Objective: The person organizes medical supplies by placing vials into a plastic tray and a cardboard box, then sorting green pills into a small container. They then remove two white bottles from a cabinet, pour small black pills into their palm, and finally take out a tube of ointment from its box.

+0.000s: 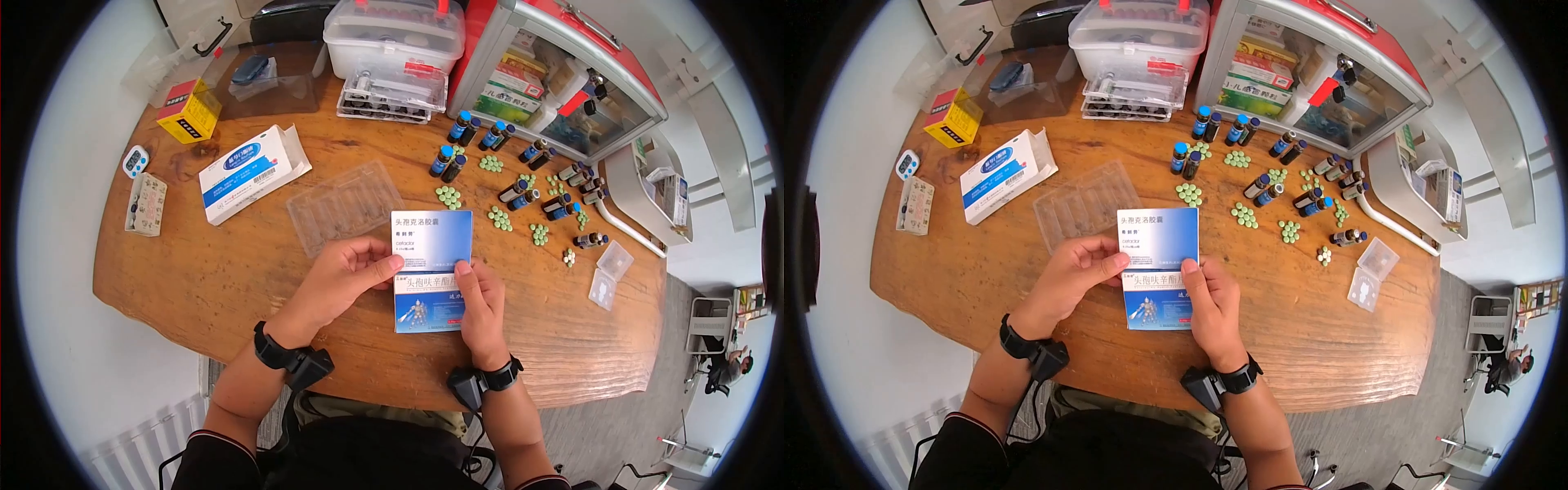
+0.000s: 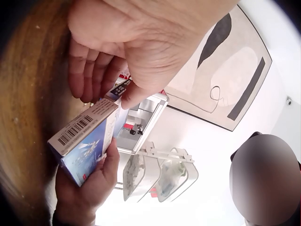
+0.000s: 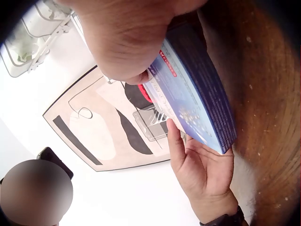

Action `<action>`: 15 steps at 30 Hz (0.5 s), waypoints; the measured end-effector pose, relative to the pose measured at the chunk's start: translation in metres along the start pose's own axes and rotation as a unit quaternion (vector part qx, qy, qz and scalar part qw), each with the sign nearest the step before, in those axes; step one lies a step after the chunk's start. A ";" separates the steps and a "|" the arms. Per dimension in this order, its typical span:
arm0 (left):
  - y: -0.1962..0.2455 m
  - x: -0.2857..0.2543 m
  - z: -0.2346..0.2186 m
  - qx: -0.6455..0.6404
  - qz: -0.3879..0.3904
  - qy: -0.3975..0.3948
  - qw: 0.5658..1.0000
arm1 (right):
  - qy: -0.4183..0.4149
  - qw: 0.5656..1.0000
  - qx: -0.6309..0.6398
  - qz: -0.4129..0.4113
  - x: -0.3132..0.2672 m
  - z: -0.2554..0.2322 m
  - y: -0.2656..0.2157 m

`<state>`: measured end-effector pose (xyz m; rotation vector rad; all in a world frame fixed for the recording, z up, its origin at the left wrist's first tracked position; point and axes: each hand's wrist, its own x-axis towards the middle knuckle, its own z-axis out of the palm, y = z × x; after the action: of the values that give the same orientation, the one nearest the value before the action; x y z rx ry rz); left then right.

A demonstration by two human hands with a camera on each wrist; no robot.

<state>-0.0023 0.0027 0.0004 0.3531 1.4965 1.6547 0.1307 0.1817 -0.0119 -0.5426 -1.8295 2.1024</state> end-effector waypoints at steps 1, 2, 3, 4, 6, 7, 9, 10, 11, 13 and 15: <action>0.001 0.000 0.000 -0.020 0.000 0.004 1.000 | -0.011 1.000 0.000 0.003 -0.001 0.000 -0.001; 0.002 0.000 0.000 -0.040 -0.001 0.009 0.999 | -0.022 1.000 0.001 0.007 -0.002 0.001 -0.002; 0.003 0.000 0.001 -0.040 -0.001 0.010 0.999 | -0.023 1.000 0.002 0.007 -0.003 0.000 0.000; 0.004 -0.001 0.002 -0.050 0.018 0.011 0.999 | -0.034 0.999 -0.025 0.014 -0.004 -0.001 0.002; 0.003 -0.001 0.003 -0.060 0.036 0.012 0.997 | -0.045 0.997 -0.052 0.021 -0.004 0.000 0.003; 0.001 -0.001 0.002 -0.057 0.040 0.017 0.997 | -0.051 0.997 -0.056 0.019 -0.005 0.002 0.001; 0.000 -0.001 0.002 -0.054 0.043 0.022 0.997 | -0.057 0.996 -0.060 0.019 -0.005 0.003 0.001; 0.001 -0.001 0.001 -0.050 0.037 0.021 0.998 | -0.059 0.996 -0.066 0.020 -0.005 0.003 0.001; 0.001 -0.001 0.000 -0.045 0.032 0.020 0.998 | -0.061 0.995 -0.072 0.020 -0.005 0.003 0.001; 0.001 -0.003 0.000 -0.045 0.035 0.025 0.998 | -0.065 0.995 -0.069 0.022 -0.005 0.002 0.004; 0.002 -0.004 0.001 -0.044 0.038 0.029 0.998 | -0.068 0.995 -0.067 0.024 -0.005 0.003 0.004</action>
<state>-0.0005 0.0007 0.0037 0.3196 1.4631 1.7984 0.1341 0.1762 -0.0149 -0.4903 -2.0639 2.1049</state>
